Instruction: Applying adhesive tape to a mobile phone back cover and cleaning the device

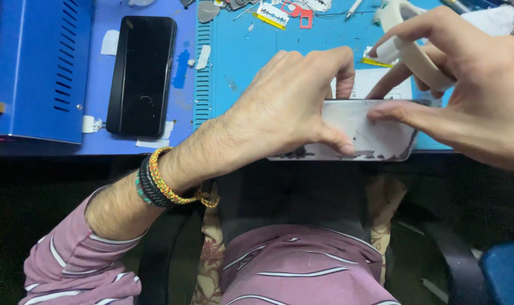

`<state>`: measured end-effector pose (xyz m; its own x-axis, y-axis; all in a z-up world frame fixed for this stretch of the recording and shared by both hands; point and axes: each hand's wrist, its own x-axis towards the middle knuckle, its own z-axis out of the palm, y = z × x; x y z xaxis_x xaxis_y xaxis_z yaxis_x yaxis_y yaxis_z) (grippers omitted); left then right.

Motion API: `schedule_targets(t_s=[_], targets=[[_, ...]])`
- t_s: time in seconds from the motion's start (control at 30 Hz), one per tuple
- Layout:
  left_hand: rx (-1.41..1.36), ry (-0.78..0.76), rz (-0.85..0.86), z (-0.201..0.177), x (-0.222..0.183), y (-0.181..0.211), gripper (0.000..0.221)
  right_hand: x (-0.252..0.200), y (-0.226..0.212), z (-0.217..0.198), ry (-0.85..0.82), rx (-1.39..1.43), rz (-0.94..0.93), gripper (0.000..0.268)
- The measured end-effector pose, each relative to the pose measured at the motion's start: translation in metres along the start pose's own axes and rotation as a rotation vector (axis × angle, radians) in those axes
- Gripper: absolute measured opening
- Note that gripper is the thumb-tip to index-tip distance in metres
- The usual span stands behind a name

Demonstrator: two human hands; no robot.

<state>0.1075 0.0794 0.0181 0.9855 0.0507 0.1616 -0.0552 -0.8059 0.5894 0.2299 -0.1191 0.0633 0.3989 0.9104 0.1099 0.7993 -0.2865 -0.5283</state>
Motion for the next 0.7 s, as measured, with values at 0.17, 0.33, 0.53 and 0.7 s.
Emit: schedule_targets(t_s=[0.17, 0.33, 0.53, 0.7], targets=[[0.008, -0.127, 0.003, -0.007, -0.004, 0.018, 0.079, 0.0, -0.001, -0.006, -0.153, 0.164, 0.078, 0.059], [-0.158, -0.125, 0.046, -0.03, -0.014, 0.033, 0.079, -0.002, -0.001, -0.012, -0.198, 0.442, 0.243, 0.068], [-0.288, -0.124, 0.109, -0.056, -0.025, 0.03, 0.097, 0.003, -0.02, -0.015, -0.19, 0.5, 0.392, 0.073], [-0.404, -0.21, 0.076, -0.087, -0.026, 0.027, 0.096, 0.004, -0.031, -0.004, -0.102, 0.503, 0.36, 0.071]])
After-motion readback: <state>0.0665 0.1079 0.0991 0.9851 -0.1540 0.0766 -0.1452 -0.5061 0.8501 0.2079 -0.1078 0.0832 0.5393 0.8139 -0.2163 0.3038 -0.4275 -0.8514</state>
